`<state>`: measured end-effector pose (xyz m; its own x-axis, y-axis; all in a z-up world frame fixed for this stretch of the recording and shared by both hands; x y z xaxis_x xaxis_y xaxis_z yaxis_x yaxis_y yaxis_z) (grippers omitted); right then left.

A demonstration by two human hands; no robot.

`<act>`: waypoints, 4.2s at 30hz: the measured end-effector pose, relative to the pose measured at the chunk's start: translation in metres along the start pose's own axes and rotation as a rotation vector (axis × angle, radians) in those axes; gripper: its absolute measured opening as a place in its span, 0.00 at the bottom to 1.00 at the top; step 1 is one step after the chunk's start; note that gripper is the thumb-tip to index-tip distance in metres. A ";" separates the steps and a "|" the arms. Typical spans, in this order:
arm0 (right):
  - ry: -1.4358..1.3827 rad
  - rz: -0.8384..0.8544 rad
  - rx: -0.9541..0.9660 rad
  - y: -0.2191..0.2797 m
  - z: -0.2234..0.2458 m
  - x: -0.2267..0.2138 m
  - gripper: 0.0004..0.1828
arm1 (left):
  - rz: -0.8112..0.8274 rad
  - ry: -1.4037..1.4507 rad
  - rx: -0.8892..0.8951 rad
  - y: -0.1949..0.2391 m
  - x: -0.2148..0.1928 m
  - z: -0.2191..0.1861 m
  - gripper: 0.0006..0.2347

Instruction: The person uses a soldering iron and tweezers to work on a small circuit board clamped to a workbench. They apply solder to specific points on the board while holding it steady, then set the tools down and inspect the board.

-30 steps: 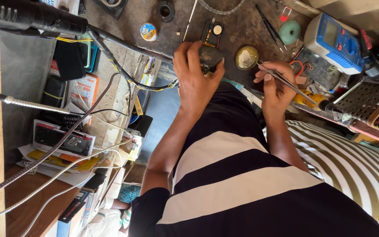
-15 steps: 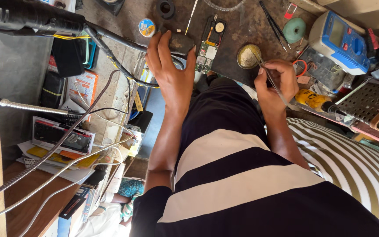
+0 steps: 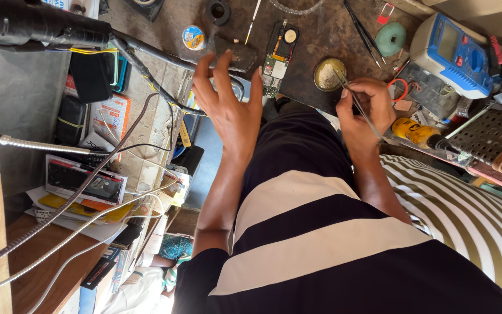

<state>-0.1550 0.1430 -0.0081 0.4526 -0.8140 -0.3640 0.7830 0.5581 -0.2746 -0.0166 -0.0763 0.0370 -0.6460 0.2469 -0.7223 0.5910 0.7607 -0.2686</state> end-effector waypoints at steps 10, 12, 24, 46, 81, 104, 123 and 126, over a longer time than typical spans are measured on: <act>-0.895 -0.128 0.198 0.007 -0.015 -0.022 0.07 | 0.238 -0.280 0.241 -0.010 0.039 -0.050 0.24; -1.075 -0.129 0.255 0.010 -0.015 -0.023 0.06 | 0.246 -0.391 0.223 -0.018 0.045 -0.056 0.28; -0.867 -0.155 0.162 0.005 -0.002 -0.035 0.08 | 0.198 -0.429 0.090 -0.022 0.054 -0.063 0.31; 0.101 0.029 -0.109 -0.009 0.018 -0.013 0.12 | 0.226 -0.192 0.162 -0.033 0.057 -0.066 0.23; 0.137 -0.017 -0.098 -0.008 0.023 -0.021 0.12 | 0.100 1.472 -0.184 -0.024 0.001 -0.018 0.27; 0.157 0.038 -0.126 -0.008 0.017 -0.016 0.13 | 0.084 1.158 -0.011 -0.024 -0.018 -0.021 0.22; 0.023 0.000 0.013 -0.004 0.003 -0.020 0.10 | 0.036 1.322 -0.060 -0.023 -0.022 -0.018 0.20; 0.050 0.013 -0.013 -0.005 0.006 -0.019 0.11 | 0.029 1.350 -0.076 -0.023 -0.021 -0.016 0.20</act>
<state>-0.1649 0.1544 0.0053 0.4406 -0.7979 -0.4113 0.7713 0.5709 -0.2814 -0.0245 -0.0888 0.0686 -0.6268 0.6219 0.4694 0.6126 0.7656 -0.1963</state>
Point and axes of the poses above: each hand's wrist, its own y-axis away from the middle knuckle, its own x-axis out of the palm, z = x × y, the point moved 7 cm from there along -y, towards the middle knuckle, and after that the axes turned 6 degrees about z, right-handed, at the moved point
